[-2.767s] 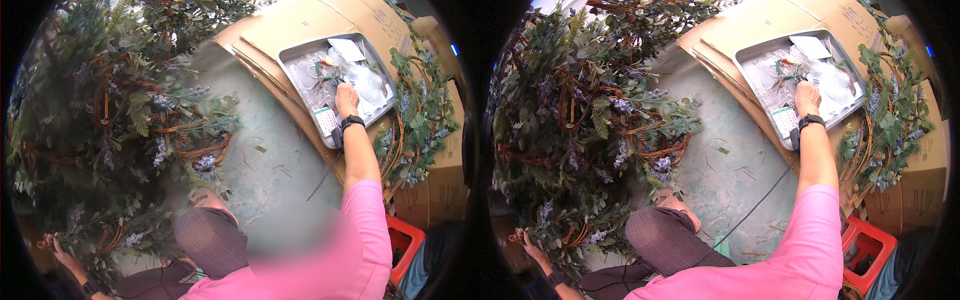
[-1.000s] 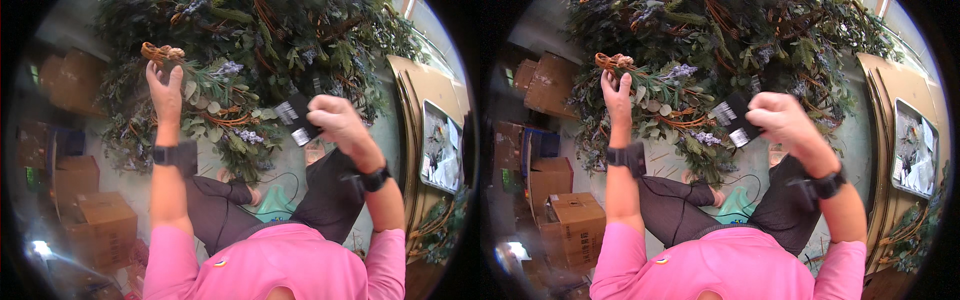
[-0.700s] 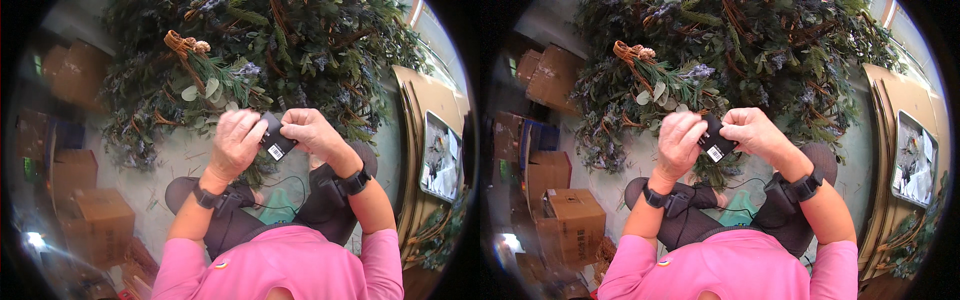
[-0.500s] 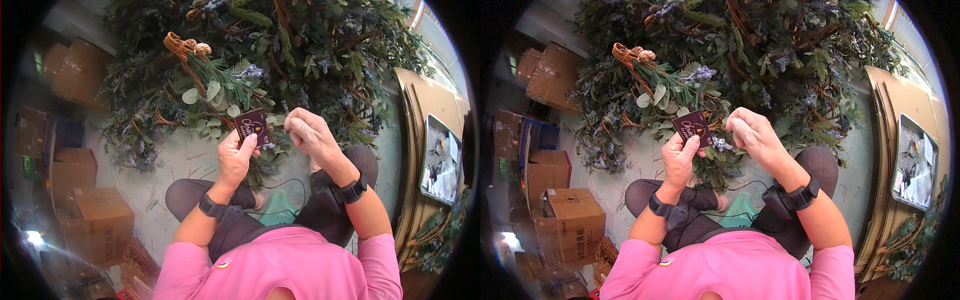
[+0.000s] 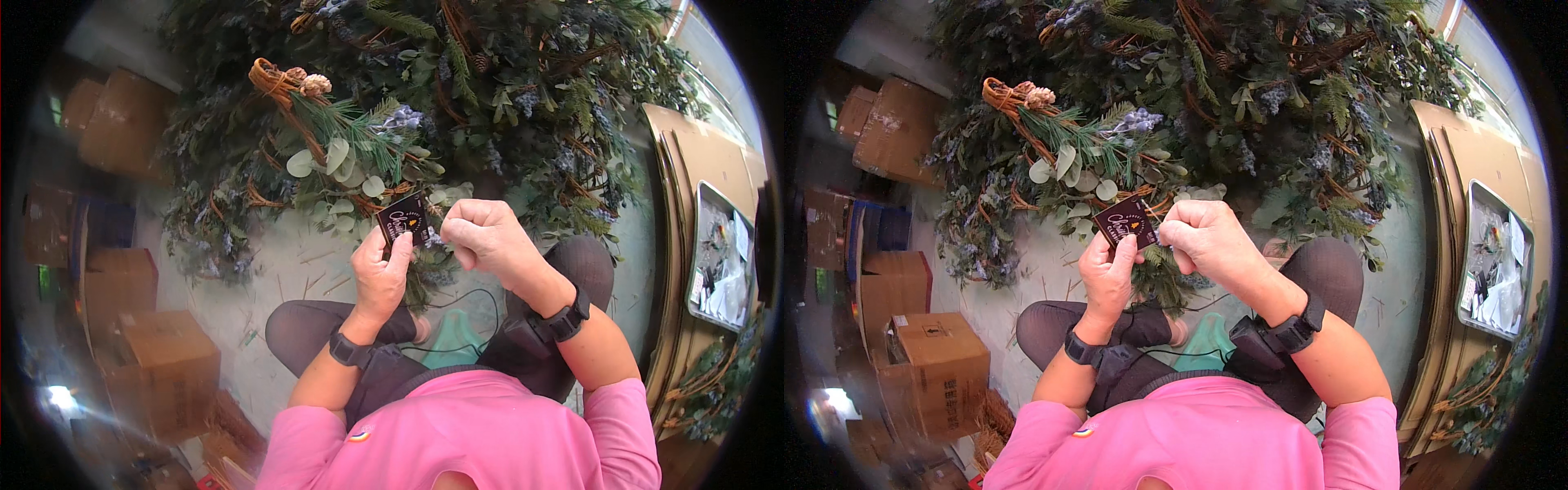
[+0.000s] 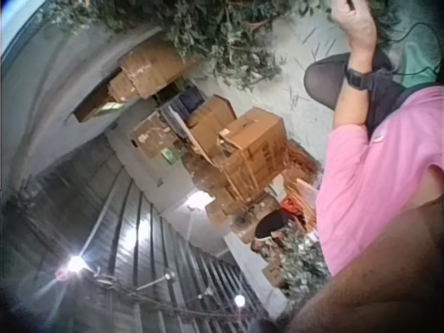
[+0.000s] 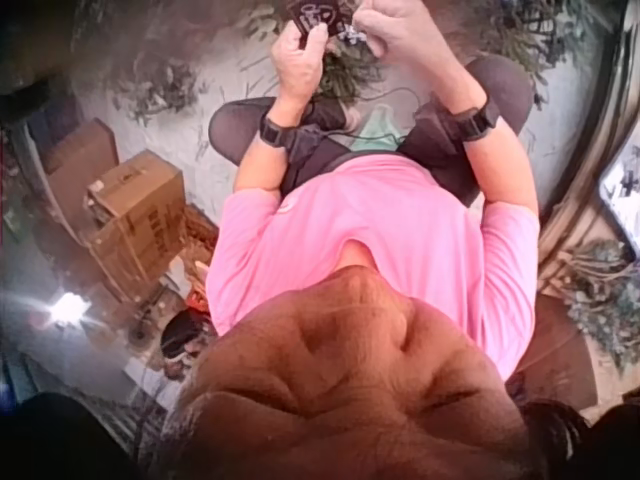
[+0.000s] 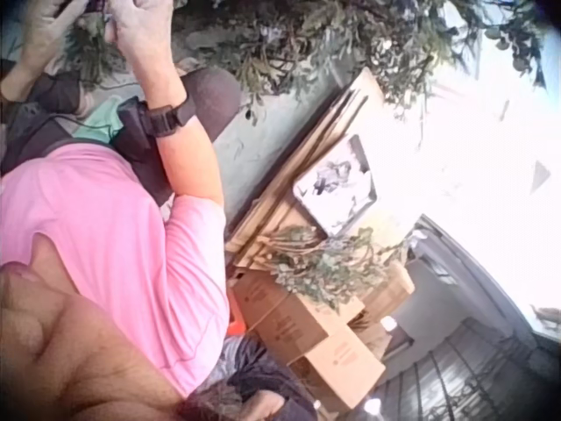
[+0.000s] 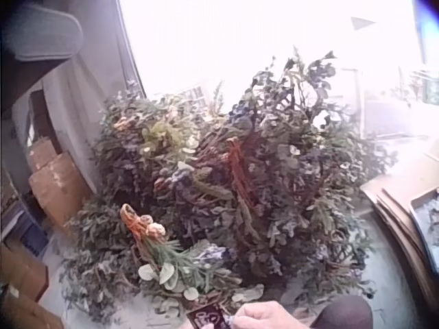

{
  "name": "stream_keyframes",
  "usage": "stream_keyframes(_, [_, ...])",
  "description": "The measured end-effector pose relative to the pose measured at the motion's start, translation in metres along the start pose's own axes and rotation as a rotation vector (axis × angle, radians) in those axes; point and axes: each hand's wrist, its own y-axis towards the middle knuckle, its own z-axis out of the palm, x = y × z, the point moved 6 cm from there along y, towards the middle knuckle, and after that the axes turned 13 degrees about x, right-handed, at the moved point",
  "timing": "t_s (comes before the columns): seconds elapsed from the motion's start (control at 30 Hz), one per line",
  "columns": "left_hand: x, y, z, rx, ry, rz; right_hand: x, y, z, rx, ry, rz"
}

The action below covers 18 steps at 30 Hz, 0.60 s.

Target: Assembling and labeling artificial greenery bundles while sitting on the floor.

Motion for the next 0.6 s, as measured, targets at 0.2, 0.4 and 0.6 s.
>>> stream_keyframes(0.2, [-0.001, 0.001, 0.000, -0.009, 0.168, 0.071, -0.006, 0.004, 0.002, 0.029, 0.008, -0.027])
stream_keyframes(0.4, [-0.004, -0.002, 0.002, 0.024, 0.364, 0.109, -0.005, 0.005, 0.001, 0.033, 0.086, 0.005])
stream_keyframes(0.6, [-0.023, -0.006, 0.012, 0.055, 0.580, 0.240, 0.002, 0.004, -0.003, -0.109, 0.035, -0.153])
